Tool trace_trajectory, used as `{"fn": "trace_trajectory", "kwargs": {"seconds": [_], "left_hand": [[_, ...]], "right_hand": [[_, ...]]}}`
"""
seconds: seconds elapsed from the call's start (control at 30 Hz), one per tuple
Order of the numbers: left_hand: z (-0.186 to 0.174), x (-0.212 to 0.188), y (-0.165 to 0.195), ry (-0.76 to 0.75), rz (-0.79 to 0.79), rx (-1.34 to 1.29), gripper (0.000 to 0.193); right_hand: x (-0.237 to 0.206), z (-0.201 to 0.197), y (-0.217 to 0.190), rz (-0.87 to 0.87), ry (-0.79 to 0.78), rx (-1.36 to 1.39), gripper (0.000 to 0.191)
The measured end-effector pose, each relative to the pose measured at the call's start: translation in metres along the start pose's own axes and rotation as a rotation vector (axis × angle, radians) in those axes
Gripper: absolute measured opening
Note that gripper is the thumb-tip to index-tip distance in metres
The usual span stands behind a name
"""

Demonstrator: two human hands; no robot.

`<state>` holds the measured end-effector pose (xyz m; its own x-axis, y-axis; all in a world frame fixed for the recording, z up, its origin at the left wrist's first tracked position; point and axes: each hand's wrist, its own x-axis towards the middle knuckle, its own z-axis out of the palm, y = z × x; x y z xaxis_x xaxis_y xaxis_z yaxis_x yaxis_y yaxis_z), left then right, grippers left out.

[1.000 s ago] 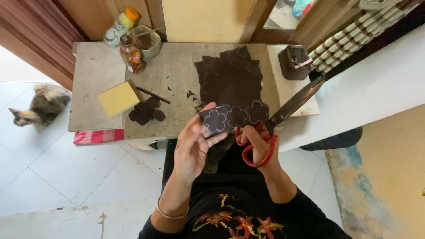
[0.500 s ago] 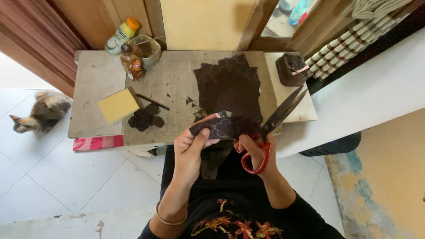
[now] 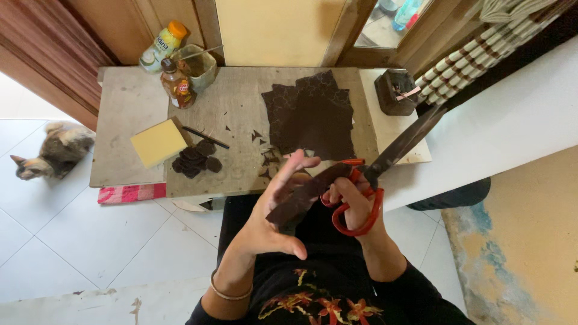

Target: The person sits at a low table and uses red-handled scissors to cut cloud-shaped pieces from a dark patterned fabric. They hold the fabric with one hand and cut along the outlines, placing finished pieces on the table.

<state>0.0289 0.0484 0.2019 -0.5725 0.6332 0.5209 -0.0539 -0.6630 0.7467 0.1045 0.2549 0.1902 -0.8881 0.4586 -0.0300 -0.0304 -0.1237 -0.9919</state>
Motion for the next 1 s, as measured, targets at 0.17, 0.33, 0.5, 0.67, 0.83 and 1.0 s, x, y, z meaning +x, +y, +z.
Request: {"fn": "trace_trajectory", "kwargs": {"seconds": [0.17, 0.33, 0.5, 0.67, 0.83, 1.0], "left_hand": [[0.007, -0.005, -0.012, 0.009, -0.03, -0.008, 0.109], [0.013, -0.002, -0.029, 0.324, -0.11, -0.057, 0.057], [0.017, -0.002, -0.021, 0.566, -0.094, -0.047, 0.05], [0.015, 0.002, -0.008, 0.653, -0.033, -0.155, 0.059], [0.015, 0.002, -0.006, 0.696, -0.049, -0.046, 0.06], [0.019, 0.0, -0.01, 0.657, -0.022, -0.006, 0.058]], "right_hand": [[-0.002, -0.003, -0.004, -0.081, -0.207, 0.165, 0.017], [-0.009, -0.001, -0.011, -0.08, -0.229, -0.018, 0.018], [-0.008, -0.001, -0.004, -0.153, -0.443, 0.038, 0.048], [-0.017, -0.008, 0.016, -0.083, -0.557, -0.136, 0.06], [-0.029, -0.008, 0.025, -0.036, -0.646, -0.27, 0.07], [-0.033, -0.004, 0.015, -0.052, -0.709, -0.361, 0.077]]}}
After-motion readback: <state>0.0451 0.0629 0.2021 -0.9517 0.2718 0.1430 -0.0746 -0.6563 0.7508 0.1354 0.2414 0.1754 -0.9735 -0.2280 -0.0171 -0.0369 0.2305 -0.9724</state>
